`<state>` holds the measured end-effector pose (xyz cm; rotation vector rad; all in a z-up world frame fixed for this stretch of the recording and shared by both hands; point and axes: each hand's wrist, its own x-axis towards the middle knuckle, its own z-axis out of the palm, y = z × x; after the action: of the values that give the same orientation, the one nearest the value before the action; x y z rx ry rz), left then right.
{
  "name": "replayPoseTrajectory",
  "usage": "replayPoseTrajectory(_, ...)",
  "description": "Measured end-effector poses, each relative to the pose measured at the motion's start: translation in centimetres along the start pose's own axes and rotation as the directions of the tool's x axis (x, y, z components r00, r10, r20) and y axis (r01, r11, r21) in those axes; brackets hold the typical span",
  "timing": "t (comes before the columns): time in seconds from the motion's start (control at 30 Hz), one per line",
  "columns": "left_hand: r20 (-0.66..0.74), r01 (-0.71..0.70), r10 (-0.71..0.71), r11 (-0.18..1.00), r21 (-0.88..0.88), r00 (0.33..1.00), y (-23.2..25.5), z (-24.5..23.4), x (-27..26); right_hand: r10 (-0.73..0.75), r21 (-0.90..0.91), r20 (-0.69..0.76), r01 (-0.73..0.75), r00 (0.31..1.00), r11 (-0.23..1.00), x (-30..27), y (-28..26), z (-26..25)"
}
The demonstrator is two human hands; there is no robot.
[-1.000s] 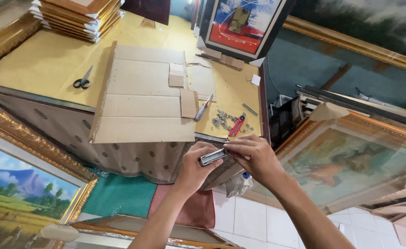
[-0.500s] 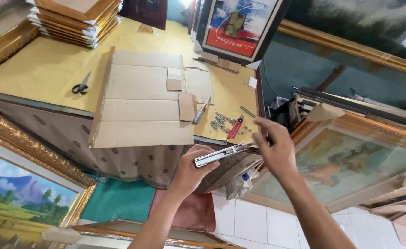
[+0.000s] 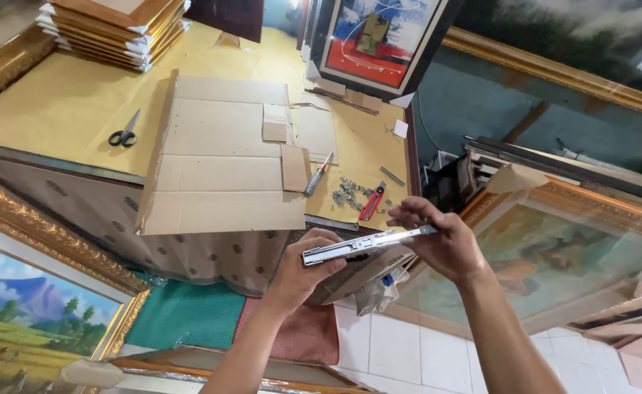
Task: Stapling cardboard pieces to the back of a picture frame and cutting cardboard with a utility knife.
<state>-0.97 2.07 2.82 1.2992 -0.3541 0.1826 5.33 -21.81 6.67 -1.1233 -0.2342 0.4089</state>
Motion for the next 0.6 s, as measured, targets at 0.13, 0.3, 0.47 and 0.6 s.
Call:
replayPoseTrajectory(0.13, 0.056, 0.019, -0.015, 0.997, -0.072, 0.998, -0.3, 0.5, 0.5, 0.007, -0.017, 0.236, -0.003, 0.972, 1.000, 0.2, 1.0, 2.7)
replayPoseTrajectory(0.3, 0.164, 0.052, -0.031, 0.990, -0.128, 0.986, -0.3, -0.2, 1.3, 0.061, -0.117, 0.505, -0.001, 0.861, 0.993, 1.4, 1.9, 1.5)
replayPoseTrajectory(0.47, 0.156, 0.099, -0.078, 0.987, -0.129, 0.985, -1.1, -0.8, 1.4, 0.052, -0.098, 0.479, -0.005, 0.876, 0.995, 2.5, 3.4, -0.1)
replayPoseTrajectory(0.6, 0.162, 0.154, -0.139, 0.984, -0.089, 0.977, 0.0, -1.3, 1.2, 0.136, -0.036, 0.457, -0.135, 0.879, 0.990, 2.4, 4.2, 0.0)
